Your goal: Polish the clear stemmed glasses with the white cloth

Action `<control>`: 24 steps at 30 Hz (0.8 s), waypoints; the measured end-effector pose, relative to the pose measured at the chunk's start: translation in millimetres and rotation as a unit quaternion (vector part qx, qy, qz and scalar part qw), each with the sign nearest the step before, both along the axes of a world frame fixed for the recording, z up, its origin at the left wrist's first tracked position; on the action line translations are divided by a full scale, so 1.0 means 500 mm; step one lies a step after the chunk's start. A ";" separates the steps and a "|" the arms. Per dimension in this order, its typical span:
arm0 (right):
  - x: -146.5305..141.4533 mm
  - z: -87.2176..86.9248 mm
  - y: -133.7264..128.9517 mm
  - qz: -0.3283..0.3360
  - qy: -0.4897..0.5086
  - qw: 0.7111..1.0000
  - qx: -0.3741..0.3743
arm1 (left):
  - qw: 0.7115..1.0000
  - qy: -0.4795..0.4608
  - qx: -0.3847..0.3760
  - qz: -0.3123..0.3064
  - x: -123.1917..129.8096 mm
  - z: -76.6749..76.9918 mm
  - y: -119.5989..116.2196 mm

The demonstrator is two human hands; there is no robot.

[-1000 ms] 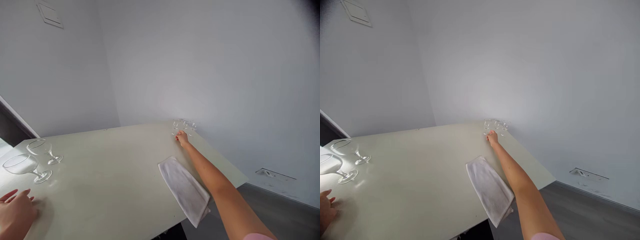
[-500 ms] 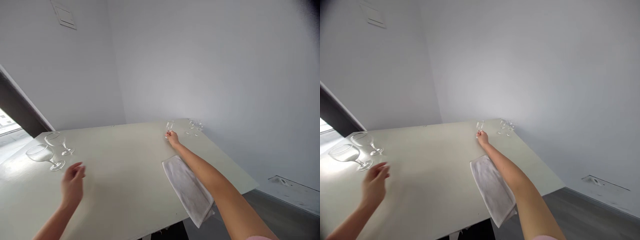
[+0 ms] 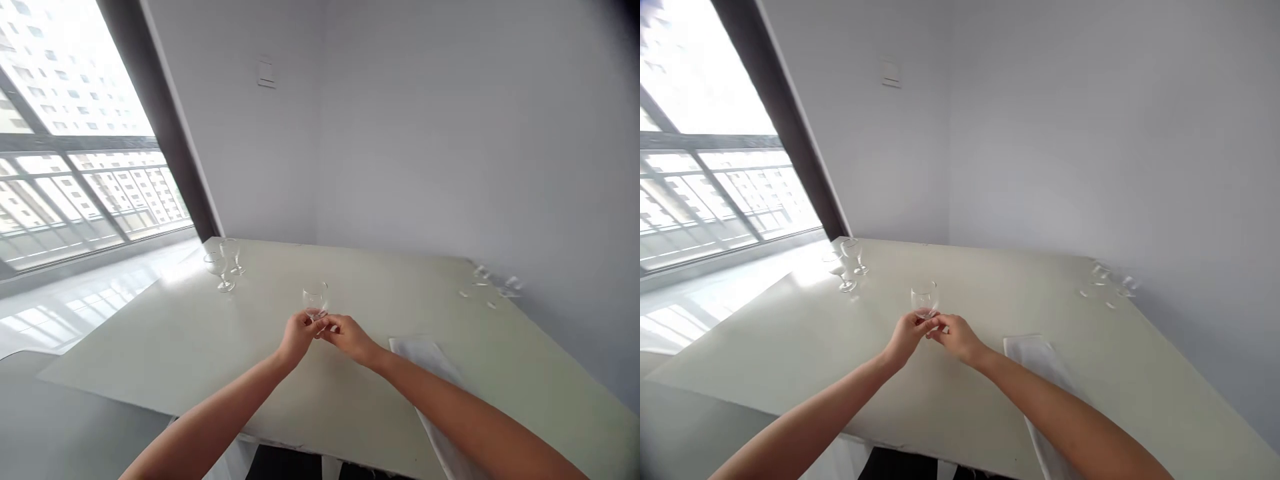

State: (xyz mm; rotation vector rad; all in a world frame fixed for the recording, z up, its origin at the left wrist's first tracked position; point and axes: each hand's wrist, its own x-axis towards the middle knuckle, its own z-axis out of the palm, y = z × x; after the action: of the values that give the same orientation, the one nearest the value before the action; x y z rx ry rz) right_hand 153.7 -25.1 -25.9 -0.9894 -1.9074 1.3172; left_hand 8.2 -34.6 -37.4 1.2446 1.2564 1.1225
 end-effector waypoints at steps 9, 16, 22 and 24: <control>0.176 -0.008 0.043 -0.169 -0.083 0.982 -0.010 | 0.949 0.157 0.006 0.272 -0.327 -0.039 0.063; 0.307 -0.035 0.041 -0.262 -0.044 0.962 -0.060 | 0.911 0.209 0.007 0.354 -0.451 -0.035 0.059; 0.386 -0.058 0.077 -0.447 0.119 0.883 -0.086 | 0.866 0.358 -0.053 0.346 -0.486 -0.033 0.071; 0.425 -0.072 0.106 -0.518 0.129 0.842 -0.084 | 0.842 0.397 -0.065 0.359 -0.491 -0.035 0.080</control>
State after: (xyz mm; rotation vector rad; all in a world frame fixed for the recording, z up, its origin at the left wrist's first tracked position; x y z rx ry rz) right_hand 366.3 28.0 -62.0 -1.5192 -0.7770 0.8637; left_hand -237.3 5.5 -54.7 1.1905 2.5439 0.9920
